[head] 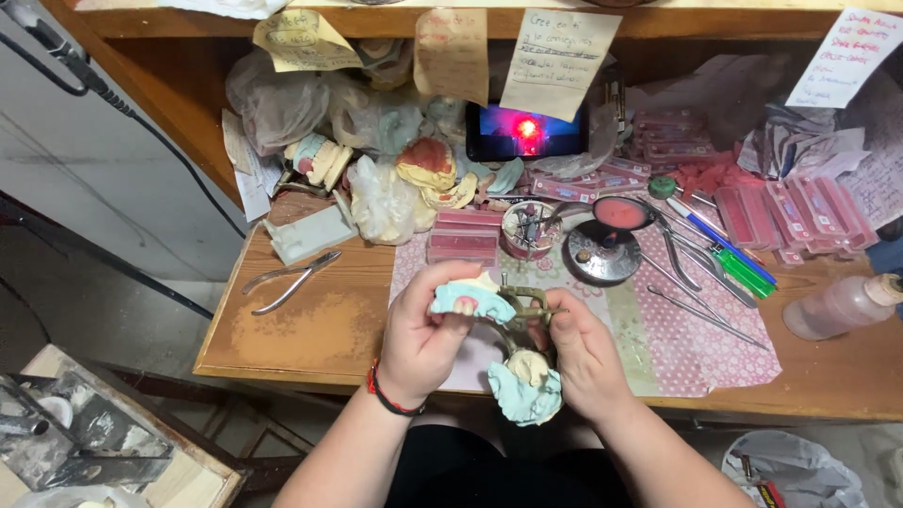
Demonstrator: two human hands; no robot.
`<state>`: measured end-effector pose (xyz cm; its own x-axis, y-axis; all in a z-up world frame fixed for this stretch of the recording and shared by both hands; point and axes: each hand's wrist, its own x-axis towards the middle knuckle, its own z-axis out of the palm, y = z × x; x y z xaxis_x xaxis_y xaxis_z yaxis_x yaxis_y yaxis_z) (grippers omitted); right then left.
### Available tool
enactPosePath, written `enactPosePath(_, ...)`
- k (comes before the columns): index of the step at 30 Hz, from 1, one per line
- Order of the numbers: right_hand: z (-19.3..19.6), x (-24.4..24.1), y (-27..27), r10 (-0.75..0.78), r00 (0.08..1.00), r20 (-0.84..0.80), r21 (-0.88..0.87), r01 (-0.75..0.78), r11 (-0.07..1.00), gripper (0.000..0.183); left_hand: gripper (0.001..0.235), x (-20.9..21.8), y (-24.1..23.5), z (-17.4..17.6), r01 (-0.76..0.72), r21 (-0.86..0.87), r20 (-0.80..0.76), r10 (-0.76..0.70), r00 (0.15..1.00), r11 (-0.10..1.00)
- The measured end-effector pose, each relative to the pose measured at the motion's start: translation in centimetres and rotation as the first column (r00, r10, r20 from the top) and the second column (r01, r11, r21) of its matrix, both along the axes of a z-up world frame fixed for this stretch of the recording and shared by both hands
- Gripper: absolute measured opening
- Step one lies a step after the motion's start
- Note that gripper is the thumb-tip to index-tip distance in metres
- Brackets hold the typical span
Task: Applying a liquid substance to a dental mold and refining it with a small tool on a laboratory bench.
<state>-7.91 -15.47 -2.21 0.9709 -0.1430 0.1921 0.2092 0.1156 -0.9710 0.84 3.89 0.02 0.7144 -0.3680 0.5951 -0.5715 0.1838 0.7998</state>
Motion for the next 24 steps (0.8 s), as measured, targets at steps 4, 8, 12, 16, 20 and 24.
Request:
enactPosePath(4, -0.4, 0.9, 0.5, 0.035, 0.999, 0.032, -0.036, -0.034, 0.999, 0.057, 0.035, -0.1, 0.7, -0.8, -0.019, -0.079, 0.106, 0.027, 0.994, 0.997)
enactPosePath(8, -0.5, 2.8, 0.9, 0.033, 0.991, 0.127, -0.215, -0.005, 0.977, 0.063, 0.032, 0.3, 1.2, -0.8, -0.100, -0.223, 0.040, 0.112, 0.993, 0.970)
enactPosePath(12, -0.7, 4.5, 2.2, 0.144, 0.978, 0.151, -0.203, -0.112, 0.973, 0.065, 0.034, 1.4, 2.4, -2.3, -0.122, -0.336, -0.058, 0.109, 0.992, 0.934)
enactPosePath(16, -1.1, 5.7, 3.9, 0.190, 0.967, 0.168, -0.214, -0.152, 0.965, 0.042, 0.028, 2.8, 4.3, -1.5, -0.245, -0.565, -0.276, 0.100, 0.956, 0.788)
enactPosePath(20, -0.8, 7.7, 5.1, 0.179, 0.962, 0.204, -0.174, -0.145, 0.974, 0.044, 0.033, 3.6, 10.2, -0.1, -0.317, -0.676, -0.320, 0.122, 0.940, 0.666)
enactPosePath(24, -0.1, 8.9, 8.8, 0.101, 0.995, 0.020, 0.165, -0.103, 0.981, 0.033, 0.027, 2.7, 15.0, 0.2, -0.367, -0.703, -0.308, 0.204, 0.929, 0.610)
